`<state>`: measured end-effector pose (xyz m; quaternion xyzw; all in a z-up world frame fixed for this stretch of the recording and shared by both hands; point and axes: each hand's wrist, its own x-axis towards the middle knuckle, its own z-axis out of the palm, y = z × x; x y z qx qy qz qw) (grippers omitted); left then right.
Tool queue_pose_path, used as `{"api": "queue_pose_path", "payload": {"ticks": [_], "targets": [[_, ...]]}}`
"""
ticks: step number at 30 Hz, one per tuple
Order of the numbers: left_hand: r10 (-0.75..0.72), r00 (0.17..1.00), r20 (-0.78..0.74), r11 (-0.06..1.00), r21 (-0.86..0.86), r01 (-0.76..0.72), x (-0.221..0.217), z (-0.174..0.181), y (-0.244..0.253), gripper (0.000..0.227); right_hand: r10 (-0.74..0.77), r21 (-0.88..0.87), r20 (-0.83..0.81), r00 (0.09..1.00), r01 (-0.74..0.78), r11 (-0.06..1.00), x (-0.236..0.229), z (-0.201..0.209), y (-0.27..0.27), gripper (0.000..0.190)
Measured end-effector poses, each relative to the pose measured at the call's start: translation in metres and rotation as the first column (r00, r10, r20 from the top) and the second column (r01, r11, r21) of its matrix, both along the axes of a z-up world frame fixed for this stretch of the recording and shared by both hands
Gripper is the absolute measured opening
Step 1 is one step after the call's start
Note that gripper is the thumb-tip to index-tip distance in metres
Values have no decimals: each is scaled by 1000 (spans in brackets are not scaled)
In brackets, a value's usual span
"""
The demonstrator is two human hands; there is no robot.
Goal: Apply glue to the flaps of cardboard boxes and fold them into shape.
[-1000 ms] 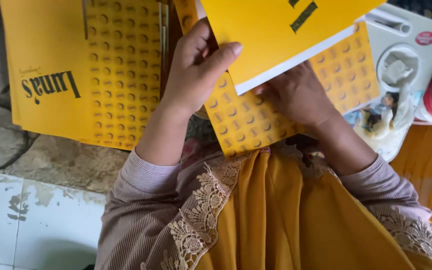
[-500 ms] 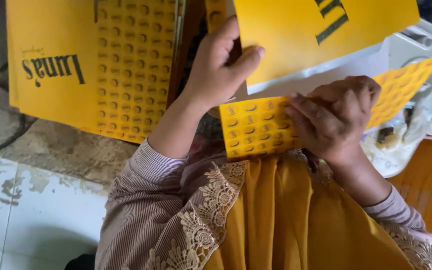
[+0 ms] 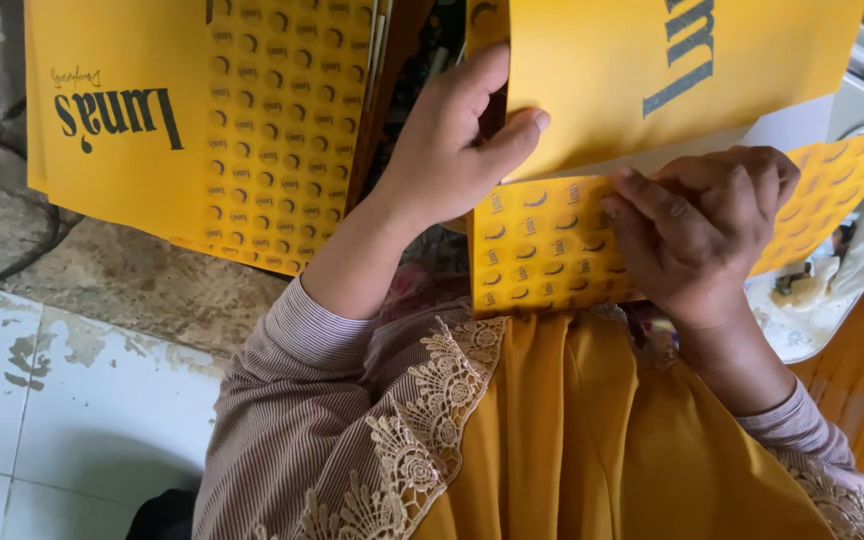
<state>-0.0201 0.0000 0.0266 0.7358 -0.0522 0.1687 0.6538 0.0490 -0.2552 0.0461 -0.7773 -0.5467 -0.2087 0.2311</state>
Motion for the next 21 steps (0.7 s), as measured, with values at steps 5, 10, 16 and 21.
{"api": "queue_pose_path", "payload": {"ticks": [5,10,16,21], "targets": [[-20,1000,-6,999,-42,20,0,-8,1,25,-13,6,-28,1000,13,1000,4,-8,-5,12],[7,1000,9,998,-61,-6,1,-19,3,34,-49,-14,-47,998,48,999,10,-16,-11,14],[27,1000,-1,1000,-8,-27,1,-43,0,35,-74,-17,-63,995,73,997,16,-24,-12,14],[92,989,-113,995,-39,-97,-2,-78,-2,92,-79,-55,-113,991,73,996,24,-36,-11,16]]}}
